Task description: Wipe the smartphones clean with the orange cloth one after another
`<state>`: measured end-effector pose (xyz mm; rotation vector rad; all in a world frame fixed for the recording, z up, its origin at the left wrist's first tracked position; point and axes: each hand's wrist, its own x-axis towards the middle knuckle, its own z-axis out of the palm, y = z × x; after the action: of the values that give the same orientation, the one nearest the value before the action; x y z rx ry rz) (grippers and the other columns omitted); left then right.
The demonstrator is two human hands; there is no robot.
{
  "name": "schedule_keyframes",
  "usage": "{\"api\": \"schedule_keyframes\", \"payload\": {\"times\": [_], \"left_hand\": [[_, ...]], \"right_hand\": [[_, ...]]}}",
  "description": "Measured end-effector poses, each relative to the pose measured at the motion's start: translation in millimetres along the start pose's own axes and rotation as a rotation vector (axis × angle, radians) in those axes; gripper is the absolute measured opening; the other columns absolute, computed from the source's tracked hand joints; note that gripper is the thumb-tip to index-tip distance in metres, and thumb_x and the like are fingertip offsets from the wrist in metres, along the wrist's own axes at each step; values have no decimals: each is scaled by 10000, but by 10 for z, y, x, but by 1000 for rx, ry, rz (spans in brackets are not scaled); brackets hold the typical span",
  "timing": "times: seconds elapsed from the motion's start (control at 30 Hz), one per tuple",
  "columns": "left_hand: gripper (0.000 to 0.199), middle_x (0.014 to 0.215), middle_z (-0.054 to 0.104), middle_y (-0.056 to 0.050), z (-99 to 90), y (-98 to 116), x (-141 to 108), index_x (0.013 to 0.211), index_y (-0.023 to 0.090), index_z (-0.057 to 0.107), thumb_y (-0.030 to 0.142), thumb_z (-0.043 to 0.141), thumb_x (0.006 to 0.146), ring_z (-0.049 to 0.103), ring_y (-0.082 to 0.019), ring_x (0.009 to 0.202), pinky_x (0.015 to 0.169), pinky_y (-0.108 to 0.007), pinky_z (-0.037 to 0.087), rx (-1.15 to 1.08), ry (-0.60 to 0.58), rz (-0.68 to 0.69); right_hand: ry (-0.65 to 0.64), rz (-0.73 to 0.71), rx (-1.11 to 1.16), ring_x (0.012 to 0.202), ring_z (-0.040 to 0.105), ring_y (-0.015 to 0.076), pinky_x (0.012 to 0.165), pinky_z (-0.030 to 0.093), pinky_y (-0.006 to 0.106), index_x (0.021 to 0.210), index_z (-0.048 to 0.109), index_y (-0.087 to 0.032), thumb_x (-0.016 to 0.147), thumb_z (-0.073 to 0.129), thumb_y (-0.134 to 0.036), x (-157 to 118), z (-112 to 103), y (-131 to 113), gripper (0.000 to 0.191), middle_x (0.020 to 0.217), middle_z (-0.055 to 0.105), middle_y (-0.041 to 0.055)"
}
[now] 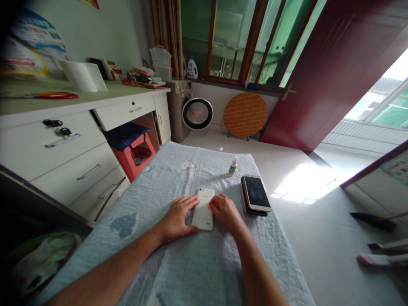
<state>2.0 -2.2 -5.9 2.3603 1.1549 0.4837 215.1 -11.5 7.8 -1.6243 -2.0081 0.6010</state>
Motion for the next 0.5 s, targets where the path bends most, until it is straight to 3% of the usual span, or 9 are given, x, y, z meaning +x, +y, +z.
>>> {"api": "schedule_keyframes", "payload": {"times": [0.23,0.37,0.43,0.5], "left_hand": [[830,1437,453,-133,18,-37,5,1291,206,530,492,800,561,424,-326,1301,1106,-481,268,14,0,5],[853,1437,452,-139,13,-31,4,1297,189,528,515,807,560,427,-336,1297,1104,-495,273,15,-3,10],[761,1429,466,-128,2,-23,5,1290,189,537,505,769,639,432,-318,1294,1104,-481,280,9,5,7],[526,1417,489,-93,-10,-21,12,1265,206,563,437,649,800,448,-270,1286,1103,-445,291,-3,23,-2]], "right_hand": [[-260,-42,34,706,563,115,667,400,203,787,669,-172,729,558,-110,-136,-206,-111,140,811,629,15],[-338,-36,43,672,561,107,634,392,192,769,668,-177,705,554,-87,-169,-232,-170,158,806,639,7],[-331,-55,29,689,562,110,651,395,194,764,669,-180,709,558,-87,-173,-218,-194,155,826,638,12],[-312,-84,19,728,566,117,686,400,200,772,675,-182,717,559,-82,-171,-187,-221,163,850,634,19]]}}
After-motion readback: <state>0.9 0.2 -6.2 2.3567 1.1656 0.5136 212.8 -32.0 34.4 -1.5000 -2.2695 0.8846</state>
